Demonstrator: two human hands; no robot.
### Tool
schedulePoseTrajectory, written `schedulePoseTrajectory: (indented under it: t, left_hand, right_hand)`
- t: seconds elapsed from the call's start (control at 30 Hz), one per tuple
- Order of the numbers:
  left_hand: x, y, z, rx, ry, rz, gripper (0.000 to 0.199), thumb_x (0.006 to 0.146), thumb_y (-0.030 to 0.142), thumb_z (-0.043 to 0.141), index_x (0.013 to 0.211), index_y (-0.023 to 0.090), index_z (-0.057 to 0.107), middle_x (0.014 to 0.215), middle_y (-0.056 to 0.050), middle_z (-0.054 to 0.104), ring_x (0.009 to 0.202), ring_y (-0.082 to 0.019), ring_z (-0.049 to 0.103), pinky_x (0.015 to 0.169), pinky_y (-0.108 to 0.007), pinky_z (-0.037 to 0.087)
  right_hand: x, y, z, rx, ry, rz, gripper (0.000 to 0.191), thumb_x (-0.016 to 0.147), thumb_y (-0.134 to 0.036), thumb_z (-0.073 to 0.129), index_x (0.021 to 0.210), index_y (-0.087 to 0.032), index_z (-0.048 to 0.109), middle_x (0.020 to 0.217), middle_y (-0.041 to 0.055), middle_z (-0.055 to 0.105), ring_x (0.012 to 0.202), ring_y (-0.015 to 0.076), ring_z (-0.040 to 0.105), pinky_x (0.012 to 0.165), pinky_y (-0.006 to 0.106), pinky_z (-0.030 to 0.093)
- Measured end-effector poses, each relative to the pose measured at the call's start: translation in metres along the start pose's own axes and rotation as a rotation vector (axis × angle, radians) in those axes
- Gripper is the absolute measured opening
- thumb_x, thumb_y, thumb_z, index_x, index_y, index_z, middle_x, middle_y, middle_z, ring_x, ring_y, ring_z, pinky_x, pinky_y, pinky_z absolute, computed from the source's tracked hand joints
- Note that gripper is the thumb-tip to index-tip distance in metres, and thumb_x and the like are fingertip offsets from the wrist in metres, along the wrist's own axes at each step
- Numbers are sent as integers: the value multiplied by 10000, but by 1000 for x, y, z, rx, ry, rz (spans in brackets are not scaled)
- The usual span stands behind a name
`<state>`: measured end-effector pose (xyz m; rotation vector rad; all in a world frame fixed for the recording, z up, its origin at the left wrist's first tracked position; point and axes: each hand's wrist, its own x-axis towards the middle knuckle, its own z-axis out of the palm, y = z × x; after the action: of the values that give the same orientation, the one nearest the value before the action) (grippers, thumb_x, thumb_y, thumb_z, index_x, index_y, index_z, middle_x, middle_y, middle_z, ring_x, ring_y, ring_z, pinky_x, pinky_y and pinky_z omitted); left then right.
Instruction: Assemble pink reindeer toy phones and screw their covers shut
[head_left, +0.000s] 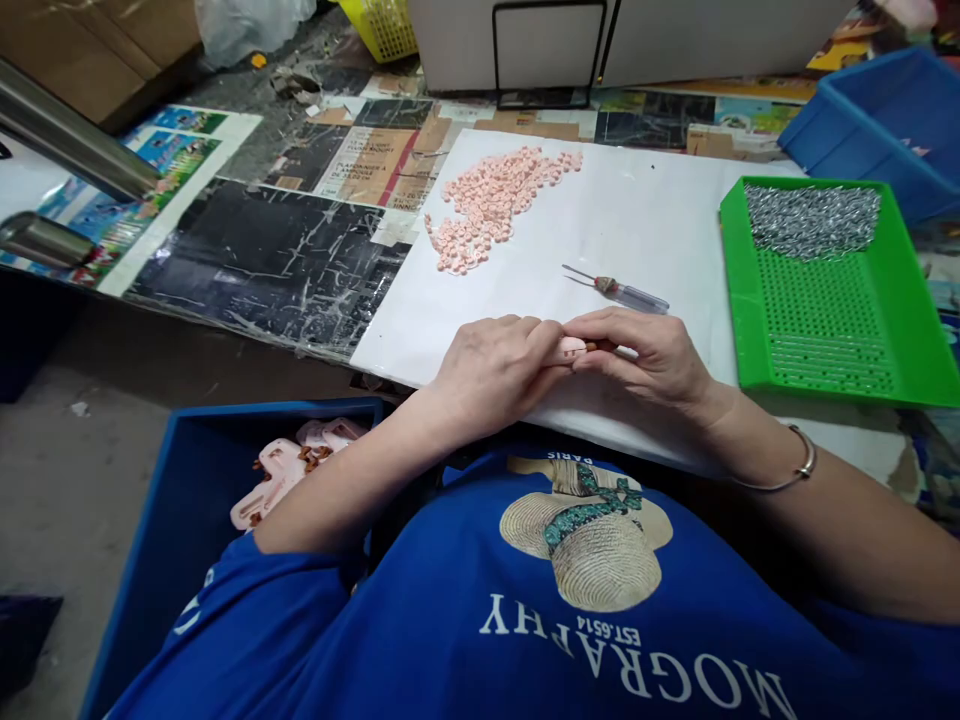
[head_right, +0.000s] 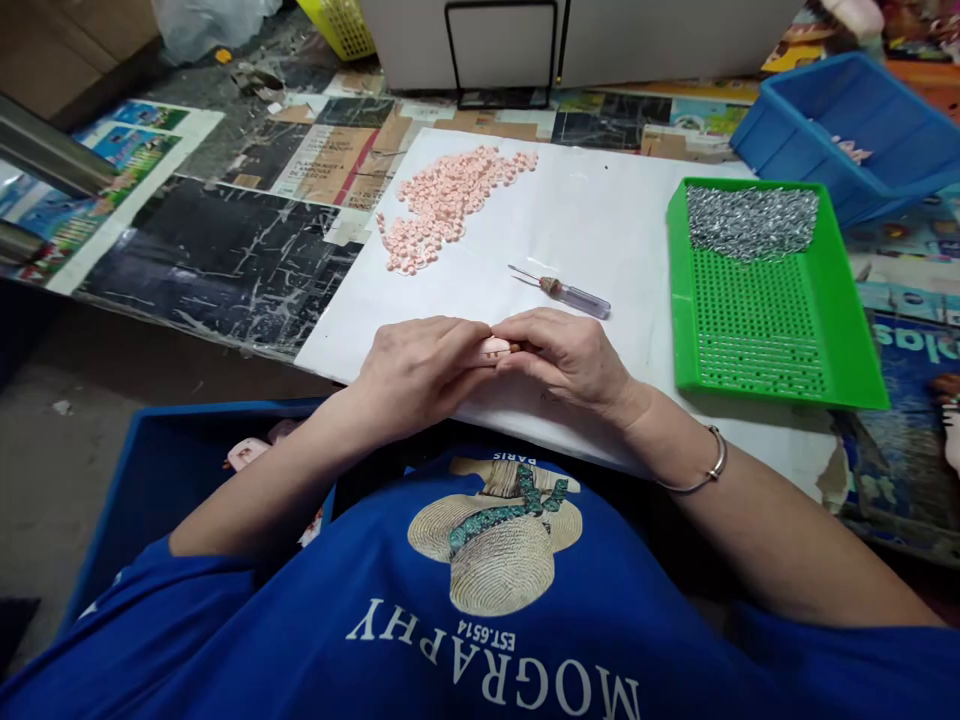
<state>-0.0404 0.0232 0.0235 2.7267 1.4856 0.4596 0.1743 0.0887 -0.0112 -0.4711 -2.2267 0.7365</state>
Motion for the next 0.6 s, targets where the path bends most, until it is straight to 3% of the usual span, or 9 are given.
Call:
schedulePoseTrajectory:
  t: [0.17,0.4,0.5,0.6]
  left_hand:
    - [3,14,3,186,63,25,126,954,174,482,891,166,590,759,-49,676,670,-191,621,598,-333,378]
    - [1,7,9,136,113,7,192,985,230,440,885,177,595,745,-49,663,659,-178,606,590,-321,357]
    - [-3,1,10,-44,140,3,248,1022,317,456,929,156,620,811,-65,710,703,-171,642,622,-298,399]
    - [-7,0,4,-419,218,-113,255,997,382,555,1066,151,639,939,-63,748,809,-155,672,719,-268,467]
  right_hand:
    - [-3,-8,9,35,72,34,136,990,-285,657,1049,-203,749,947,47,762,893,179,713,810,312,561]
    - [5,-12,8,142,95,183,139,941,-347,733,954,-219,784,818,9,739,722,142,659,688,282,522]
    - [8,-13,6,223,96,223,210,897,-419,773,967,-222,791,845,11,756,720,144,666,686,284,539]
    - [11,-20,2,277,143,234,258,888,-447,775,1029,-232,781,958,35,776,848,176,707,782,316,564]
